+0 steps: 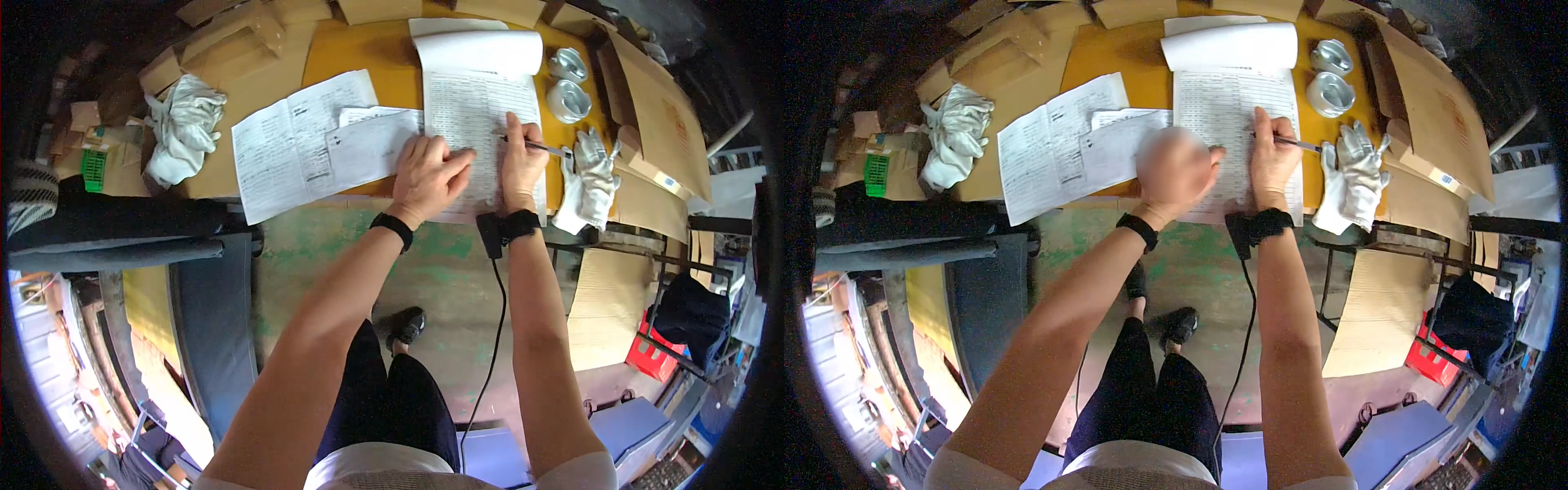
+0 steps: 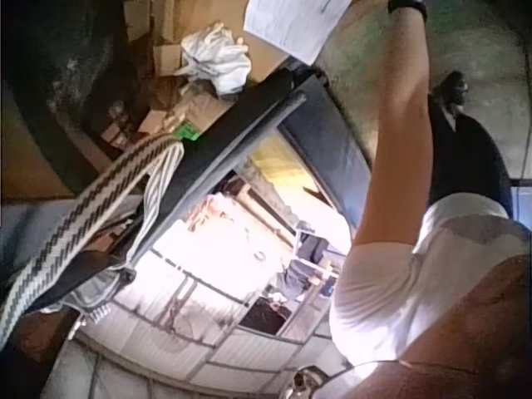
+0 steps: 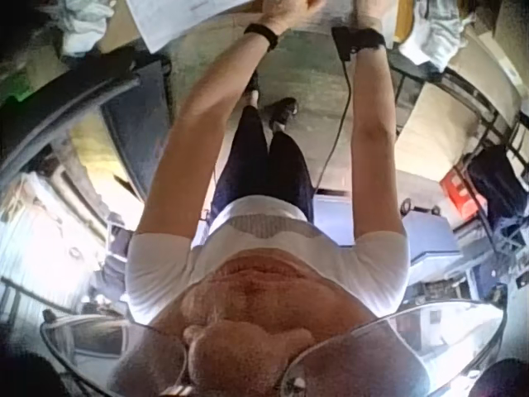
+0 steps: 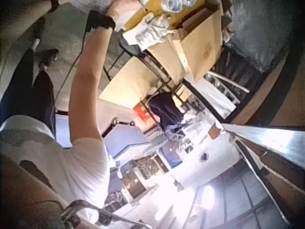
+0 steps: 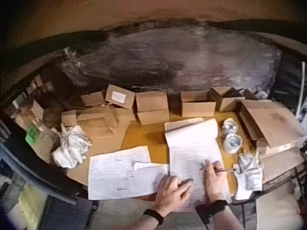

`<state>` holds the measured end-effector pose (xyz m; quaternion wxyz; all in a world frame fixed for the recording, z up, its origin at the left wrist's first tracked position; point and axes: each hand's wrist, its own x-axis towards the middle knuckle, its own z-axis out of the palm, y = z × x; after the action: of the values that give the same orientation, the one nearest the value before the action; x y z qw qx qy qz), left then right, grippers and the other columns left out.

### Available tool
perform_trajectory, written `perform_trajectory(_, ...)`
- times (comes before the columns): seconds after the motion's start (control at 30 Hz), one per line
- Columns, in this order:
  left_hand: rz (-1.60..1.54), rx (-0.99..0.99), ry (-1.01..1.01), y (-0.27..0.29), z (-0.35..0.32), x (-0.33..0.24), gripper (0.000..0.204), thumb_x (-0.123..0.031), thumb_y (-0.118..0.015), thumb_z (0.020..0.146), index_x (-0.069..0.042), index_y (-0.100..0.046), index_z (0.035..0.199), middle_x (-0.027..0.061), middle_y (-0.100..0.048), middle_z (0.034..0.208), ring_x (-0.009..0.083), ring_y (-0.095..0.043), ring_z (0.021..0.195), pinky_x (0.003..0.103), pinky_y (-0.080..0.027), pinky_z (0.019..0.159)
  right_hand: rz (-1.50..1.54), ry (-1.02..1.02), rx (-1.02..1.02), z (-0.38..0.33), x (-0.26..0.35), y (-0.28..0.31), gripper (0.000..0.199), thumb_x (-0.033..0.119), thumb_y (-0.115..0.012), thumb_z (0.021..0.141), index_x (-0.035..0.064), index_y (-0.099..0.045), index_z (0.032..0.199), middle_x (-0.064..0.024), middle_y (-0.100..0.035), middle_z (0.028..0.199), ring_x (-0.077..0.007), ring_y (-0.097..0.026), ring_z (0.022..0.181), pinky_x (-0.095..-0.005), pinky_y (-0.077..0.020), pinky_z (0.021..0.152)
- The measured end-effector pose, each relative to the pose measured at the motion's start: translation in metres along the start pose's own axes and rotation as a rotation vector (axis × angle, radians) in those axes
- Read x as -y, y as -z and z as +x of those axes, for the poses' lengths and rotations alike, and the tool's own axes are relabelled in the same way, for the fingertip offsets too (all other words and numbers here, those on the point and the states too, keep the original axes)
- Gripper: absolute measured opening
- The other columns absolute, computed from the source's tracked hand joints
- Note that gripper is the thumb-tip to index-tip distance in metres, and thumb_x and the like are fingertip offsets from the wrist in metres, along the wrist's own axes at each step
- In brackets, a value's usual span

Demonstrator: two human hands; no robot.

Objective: The recorder fills out work forms and writes notes in a notebook at a workstation.

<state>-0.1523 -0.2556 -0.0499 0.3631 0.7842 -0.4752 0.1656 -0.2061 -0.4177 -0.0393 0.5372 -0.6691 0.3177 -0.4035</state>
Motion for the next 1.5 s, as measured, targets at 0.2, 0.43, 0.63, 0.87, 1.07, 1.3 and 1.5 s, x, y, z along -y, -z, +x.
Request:
perform_trajectory(0.2,0.002,0.028,0.024,-0.001,-0.001,-0.002,0.019,-0.022,-0.071,0.082,-0.021,-0.075,0.1,0.0032,-0.042,0.08,0.0226,-0.048,0.076,0.037,-0.044,0.07,-0.055,0.006,-0.02,0.002,-0.005,0.002,0.034,0.019,-0.072,0.09,-0.0019,-0.057,0.067,0.0007,-0.052,0.061,-0.0069,-0.041,0.062,-0.0248,-0.0386,0.057)
perform_trajectory(0.43,0.004,0.021,0.009,-0.001,0.0,-0.002,0.02,-0.023,-0.071,0.082,-0.022,-0.074,0.102,0.0029,-0.042,0.079,0.0215,-0.048,0.076,0.038,-0.044,0.073,-0.077,0.032,-0.029,0.004,-0.007,0.002,0.036,0.021,-0.072,0.09,-0.0015,-0.056,0.067,0.0007,-0.051,0.06,-0.007,-0.04,0.061,-0.025,-0.0385,0.056)
perform_trajectory(0.63,0.0,0.018,0.009,-0.002,0.0,-0.001,0.019,-0.023,-0.071,0.082,-0.022,-0.074,0.101,0.0026,-0.042,0.078,0.0211,-0.049,0.075,0.038,-0.044,0.073,-0.056,0.025,-0.024,0.004,-0.009,0.002,0.037,0.022,-0.073,0.09,-0.0008,-0.056,0.066,0.001,-0.05,0.06,-0.0075,-0.039,0.061,-0.0254,-0.0383,0.056)
perform_trajectory(0.87,-0.001,0.031,0.017,-0.001,0.001,-0.002,0.019,-0.023,-0.069,0.083,-0.022,-0.074,0.102,0.0024,-0.042,0.079,0.0205,-0.049,0.076,0.037,-0.044,0.073,-0.097,0.047,-0.029,0.005,-0.008,0.004,0.037,0.023,-0.073,0.09,-0.0005,-0.057,0.066,0.0007,-0.051,0.059,-0.0079,-0.04,0.061,-0.0259,-0.0381,0.056)
perform_trajectory(1.07,0.003,0.042,0.027,-0.002,-0.001,-0.001,0.02,-0.023,-0.069,0.083,-0.023,-0.073,0.103,0.0022,-0.043,0.08,0.0203,-0.049,0.076,0.037,-0.044,0.073,-0.073,0.037,-0.019,0.005,-0.009,0.004,0.037,0.022,-0.072,0.09,-0.0002,-0.057,0.066,0.0005,-0.052,0.06,-0.0077,-0.04,0.061,-0.0256,-0.0386,0.057)
perform_trajectory(1.3,0.005,0.04,0.036,-0.002,-0.001,0.0,0.02,-0.023,-0.07,0.083,-0.023,-0.074,0.102,0.0019,-0.043,0.08,0.0203,-0.049,0.076,0.037,-0.044,0.072,-0.054,0.032,-0.011,0.004,-0.009,0.002,0.037,0.022,-0.072,0.091,-0.0007,-0.056,0.066,0.0014,-0.051,0.06,-0.0073,-0.039,0.061,-0.0251,-0.0382,0.057)
perform_trajectory(1.5,0.018,0.039,0.024,-0.001,-0.001,-0.001,0.019,-0.023,-0.069,0.083,-0.023,-0.073,0.102,0.0021,-0.043,0.079,0.0204,-0.048,0.076,0.037,-0.044,0.072,-0.036,0.048,-0.005,0.006,-0.013,0.004,0.038,0.022,-0.072,0.091,-0.001,-0.056,0.065,0.0015,-0.05,0.06,-0.0071,-0.039,0.061,-0.0255,-0.038,0.056)
